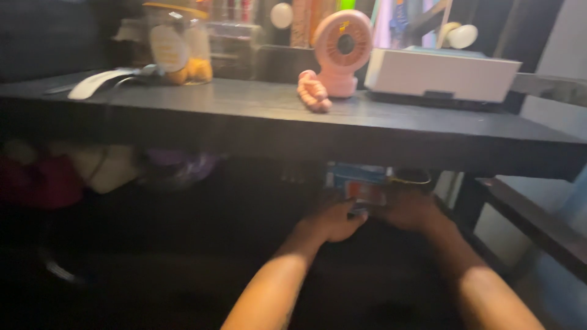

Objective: The person organizes various objects on a desk, handles glasses, a phone, and a headset.

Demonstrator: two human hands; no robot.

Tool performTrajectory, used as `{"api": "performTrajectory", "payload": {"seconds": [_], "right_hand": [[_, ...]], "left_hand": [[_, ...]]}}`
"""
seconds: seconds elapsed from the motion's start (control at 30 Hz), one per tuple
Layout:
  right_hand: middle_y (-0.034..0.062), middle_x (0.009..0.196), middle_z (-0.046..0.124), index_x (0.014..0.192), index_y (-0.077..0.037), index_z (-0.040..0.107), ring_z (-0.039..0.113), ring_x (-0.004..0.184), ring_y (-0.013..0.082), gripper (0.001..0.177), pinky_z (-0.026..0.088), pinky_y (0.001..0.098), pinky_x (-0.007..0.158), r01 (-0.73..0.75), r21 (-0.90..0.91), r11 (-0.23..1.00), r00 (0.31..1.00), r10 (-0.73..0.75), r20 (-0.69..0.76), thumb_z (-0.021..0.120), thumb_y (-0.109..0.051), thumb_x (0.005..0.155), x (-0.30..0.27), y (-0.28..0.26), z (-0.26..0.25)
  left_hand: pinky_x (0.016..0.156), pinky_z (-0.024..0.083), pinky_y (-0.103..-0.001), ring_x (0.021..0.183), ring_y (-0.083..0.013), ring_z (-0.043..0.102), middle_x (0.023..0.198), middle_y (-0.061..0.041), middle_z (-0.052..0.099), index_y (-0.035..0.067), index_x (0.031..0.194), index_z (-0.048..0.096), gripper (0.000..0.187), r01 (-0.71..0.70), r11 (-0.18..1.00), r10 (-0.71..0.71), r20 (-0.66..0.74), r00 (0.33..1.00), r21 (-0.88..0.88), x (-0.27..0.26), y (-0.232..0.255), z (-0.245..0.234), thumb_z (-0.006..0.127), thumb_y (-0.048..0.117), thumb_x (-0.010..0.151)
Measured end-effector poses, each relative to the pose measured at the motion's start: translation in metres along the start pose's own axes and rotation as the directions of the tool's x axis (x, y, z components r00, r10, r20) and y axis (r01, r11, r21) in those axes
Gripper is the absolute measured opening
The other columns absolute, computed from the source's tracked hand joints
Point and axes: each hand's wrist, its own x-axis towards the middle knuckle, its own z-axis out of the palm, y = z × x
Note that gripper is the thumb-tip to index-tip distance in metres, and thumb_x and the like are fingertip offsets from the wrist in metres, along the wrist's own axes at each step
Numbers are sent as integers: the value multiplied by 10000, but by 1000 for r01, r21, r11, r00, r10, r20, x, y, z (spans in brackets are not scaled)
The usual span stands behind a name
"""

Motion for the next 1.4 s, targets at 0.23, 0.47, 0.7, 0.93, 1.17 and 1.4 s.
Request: {"api": "performTrajectory", "payload": {"seconds": [0.23, 0.47, 0.7, 0.93, 1.17, 1.4], "right_hand": [[178, 1267, 684, 1224, -192, 735, 650, 1159, 376, 473, 513, 474, 984, 299, 156, 941, 912, -234, -338, 754, -295, 762, -38, -87, -22], [184, 1245, 700, 1210, -84, 722, 631, 1185, 369, 446, 480, 443, 1003, 393, 543, 742, 919, -286, -273, 742, -272, 806, -30, -198, -29], [122, 1217, 765, 1241, -97, 737, 739, 1146, 232, 469, 550, 359, 976, -80, 800, 595, 966, -152, 210, 743, -357, 850, -32, -266, -85], [85, 1119, 809, 1238, -69, 732, 734, 1005, 149, 406, 573, 302, 885, -422, 844, 330, 849, -183, 496, 742, -258, 879, -75, -270, -105], [69, 1105, 796, 1242, -49, 728, 705, 992, 126, 395, 553, 291, 880, -518, 804, 292, 783, -217, 583, 737, -237, 894, -85, -246, -151], [66, 1084, 779, 1233, -24, 729, 676, 985, 115, 364, 529, 275, 865, -518, 825, 224, 748, -350, 565, 727, -213, 922, -50, -262, -218]], "left_hand": [[1211, 230, -505, 1513, -402, 255, 1618, -141, 378, 181, 1434, 572, 574, -37, 997, 24, -180, 983, -68, -116, 21, -71, 497, 519, 975], [1150, 375, -423, 1390, -360, 477, 1438, -191, 567, 97, 1338, 654, 500, 144, 897, -333, -424, 842, -419, -206, -7, -140, 637, 394, 936], [939, 555, -386, 1080, -328, 713, 1117, -155, 748, 23, 1116, 733, 300, 284, 821, -537, -501, 679, -495, -274, 0, -215, 713, 219, 890], [756, 594, -352, 909, -254, 759, 1030, -107, 779, 43, 1043, 763, 211, 389, 698, -704, -473, 531, -602, -297, 41, -264, 710, 177, 888], [773, 608, -318, 889, -211, 770, 1010, -110, 772, 43, 1089, 755, 226, 411, 563, -803, -357, 477, -717, -285, 94, -280, 705, 194, 929], [778, 603, -317, 888, -190, 766, 1006, -110, 782, 48, 1105, 755, 251, 438, 440, -890, -315, 330, -784, -307, 140, -289, 709, 219, 928]]}}
